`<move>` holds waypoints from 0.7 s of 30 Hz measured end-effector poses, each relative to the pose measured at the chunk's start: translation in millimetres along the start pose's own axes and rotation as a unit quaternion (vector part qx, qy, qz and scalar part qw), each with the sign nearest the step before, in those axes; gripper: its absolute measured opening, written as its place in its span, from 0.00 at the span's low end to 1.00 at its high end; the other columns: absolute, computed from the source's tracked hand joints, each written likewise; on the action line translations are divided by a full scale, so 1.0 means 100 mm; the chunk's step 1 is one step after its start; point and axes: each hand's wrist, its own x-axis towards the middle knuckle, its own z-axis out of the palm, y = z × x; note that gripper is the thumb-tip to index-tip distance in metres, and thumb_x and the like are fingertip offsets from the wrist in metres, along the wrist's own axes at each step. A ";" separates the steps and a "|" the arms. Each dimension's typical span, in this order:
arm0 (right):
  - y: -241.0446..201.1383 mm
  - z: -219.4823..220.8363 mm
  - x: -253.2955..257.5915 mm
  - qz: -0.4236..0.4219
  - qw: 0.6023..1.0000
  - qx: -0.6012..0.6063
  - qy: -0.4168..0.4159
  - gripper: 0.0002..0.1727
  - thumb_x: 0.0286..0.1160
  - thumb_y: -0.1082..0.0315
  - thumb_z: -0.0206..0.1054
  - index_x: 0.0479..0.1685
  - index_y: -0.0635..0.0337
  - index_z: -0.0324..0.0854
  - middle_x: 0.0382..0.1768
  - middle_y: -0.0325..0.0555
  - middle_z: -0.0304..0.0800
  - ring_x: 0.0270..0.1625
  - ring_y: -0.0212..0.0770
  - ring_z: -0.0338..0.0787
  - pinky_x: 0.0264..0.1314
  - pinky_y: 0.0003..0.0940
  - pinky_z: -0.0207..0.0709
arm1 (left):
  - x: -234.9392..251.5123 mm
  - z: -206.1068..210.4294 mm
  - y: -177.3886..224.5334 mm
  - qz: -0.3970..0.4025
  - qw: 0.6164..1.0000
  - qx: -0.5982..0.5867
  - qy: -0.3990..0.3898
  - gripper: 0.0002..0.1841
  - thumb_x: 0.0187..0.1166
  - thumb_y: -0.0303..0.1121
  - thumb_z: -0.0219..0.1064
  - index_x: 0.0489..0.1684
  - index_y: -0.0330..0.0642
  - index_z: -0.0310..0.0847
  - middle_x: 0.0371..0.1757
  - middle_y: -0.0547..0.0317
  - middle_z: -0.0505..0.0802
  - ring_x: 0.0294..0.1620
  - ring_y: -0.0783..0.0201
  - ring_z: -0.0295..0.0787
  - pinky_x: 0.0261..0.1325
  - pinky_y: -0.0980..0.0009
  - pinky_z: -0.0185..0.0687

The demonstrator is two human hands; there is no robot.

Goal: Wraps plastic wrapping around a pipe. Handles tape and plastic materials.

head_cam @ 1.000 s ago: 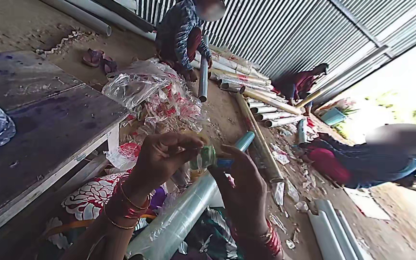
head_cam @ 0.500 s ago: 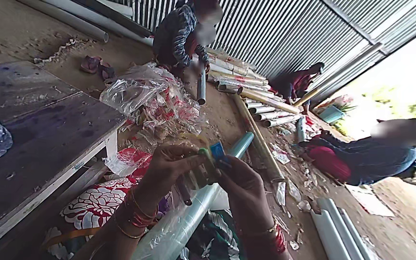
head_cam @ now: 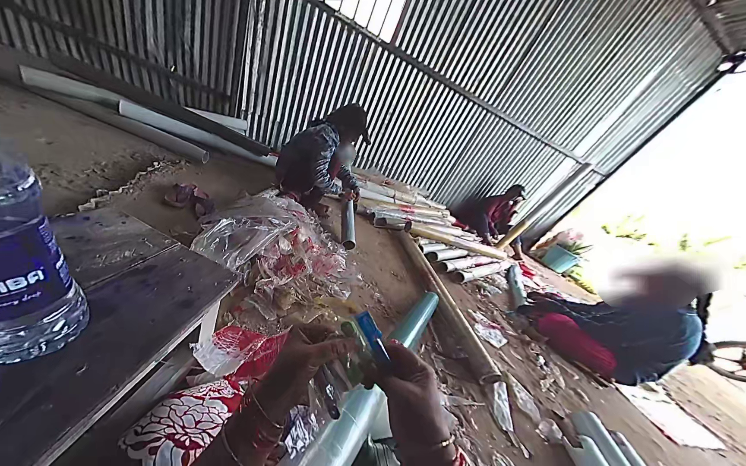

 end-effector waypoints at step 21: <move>-0.06 -0.12 -0.27 -0.100 0.980 0.106 -0.133 0.09 0.73 0.72 0.75 0.49 0.55 0.93 0.46 0.37 0.97 0.50 0.27 0.94 0.58 0.25 0.88 | -0.37 0.06 0.18 0.357 0.920 0.159 -0.018 0.01 0.69 0.28 0.79 0.33 0.42 0.95 0.28 0.72 0.89 0.33 0.83 0.85 0.38 0.88 0.83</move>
